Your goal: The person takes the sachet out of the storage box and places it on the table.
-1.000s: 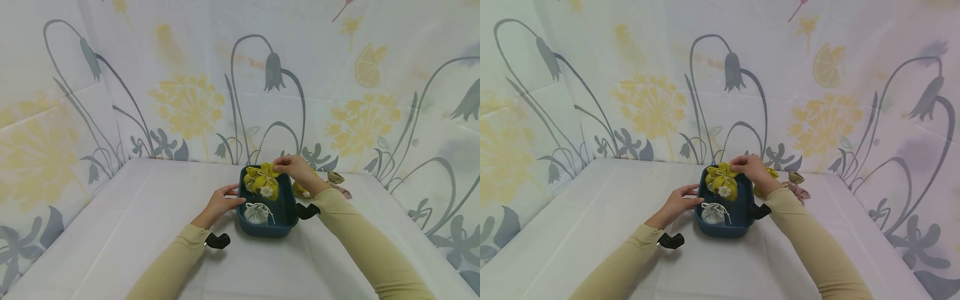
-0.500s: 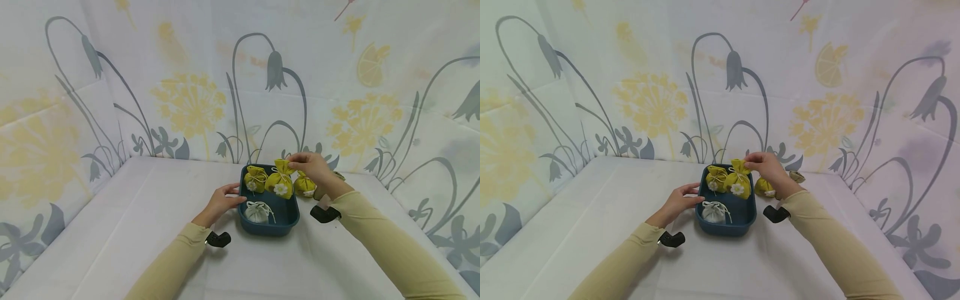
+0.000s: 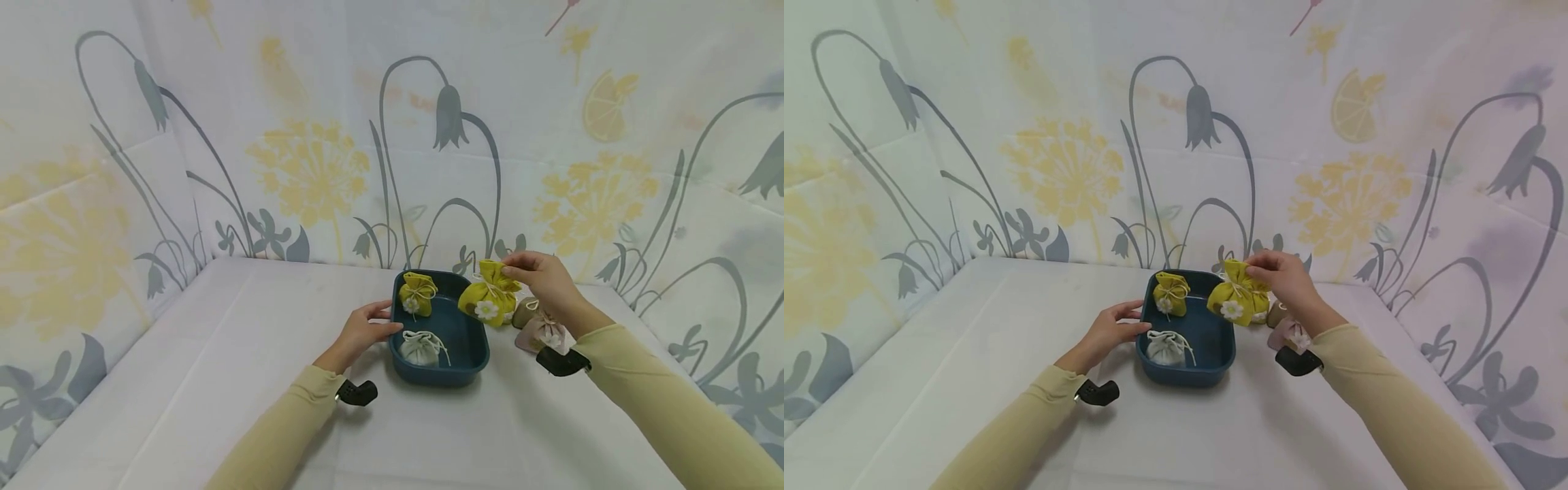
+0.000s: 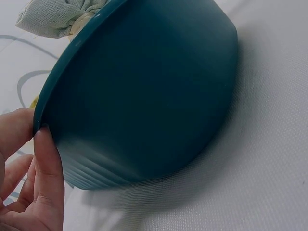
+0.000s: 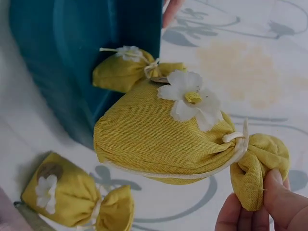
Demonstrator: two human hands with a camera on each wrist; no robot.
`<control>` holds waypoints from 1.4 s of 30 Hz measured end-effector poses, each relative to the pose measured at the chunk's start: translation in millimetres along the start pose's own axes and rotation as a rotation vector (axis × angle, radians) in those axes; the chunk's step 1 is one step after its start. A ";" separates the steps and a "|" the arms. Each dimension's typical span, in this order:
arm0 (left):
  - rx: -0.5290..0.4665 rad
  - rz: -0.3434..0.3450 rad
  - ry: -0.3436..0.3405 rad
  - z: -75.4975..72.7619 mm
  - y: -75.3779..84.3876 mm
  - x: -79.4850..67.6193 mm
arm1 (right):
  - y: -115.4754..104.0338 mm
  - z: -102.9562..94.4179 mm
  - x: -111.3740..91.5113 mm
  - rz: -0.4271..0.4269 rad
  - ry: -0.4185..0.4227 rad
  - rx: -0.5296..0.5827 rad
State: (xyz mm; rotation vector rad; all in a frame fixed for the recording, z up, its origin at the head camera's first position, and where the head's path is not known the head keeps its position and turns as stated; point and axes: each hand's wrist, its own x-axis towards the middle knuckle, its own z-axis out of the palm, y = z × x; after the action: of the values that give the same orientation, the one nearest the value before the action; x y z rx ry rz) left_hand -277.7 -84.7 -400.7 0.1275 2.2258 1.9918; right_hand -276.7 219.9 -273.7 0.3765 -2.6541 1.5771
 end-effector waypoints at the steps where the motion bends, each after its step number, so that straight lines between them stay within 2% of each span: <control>1: 0.001 -0.001 -0.002 0.1 -0.6 -0.1 | 2.2 -2.2 -1.7 -0.004 0.005 -0.010; 9: 0.011 0.018 0.016 1.1 -3.0 -1.4 | 21.6 -13.4 -8.2 -0.007 0.054 -0.083; 20: 0.015 0.015 0.020 1.2 0.4 -4.6 | 45.5 -19.5 -9.3 0.001 0.089 -0.062; 28: 0.008 0.008 0.021 1.7 1.3 -4.6 | 53.5 -27.2 -7.9 -0.030 0.072 -0.031; 30: 0.008 0.003 0.017 1.7 4.9 -7.2 | 57.1 -28.0 -7.2 -0.023 0.070 -0.040; 38: 0.008 -0.004 0.016 1.2 1.4 -2.7 | 74.5 -24.6 -0.5 0.013 0.062 -0.106; 42: 0.000 -0.011 0.003 0.7 8.1 -6.5 | 77.8 -19.2 3.2 0.031 0.051 -0.112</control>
State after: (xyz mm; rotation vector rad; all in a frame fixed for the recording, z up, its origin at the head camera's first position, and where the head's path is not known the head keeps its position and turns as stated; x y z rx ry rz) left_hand -271.4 -84.2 -392.4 0.1126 2.2238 1.9873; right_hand -298.9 271.5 -330.9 0.2879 -2.7067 1.4179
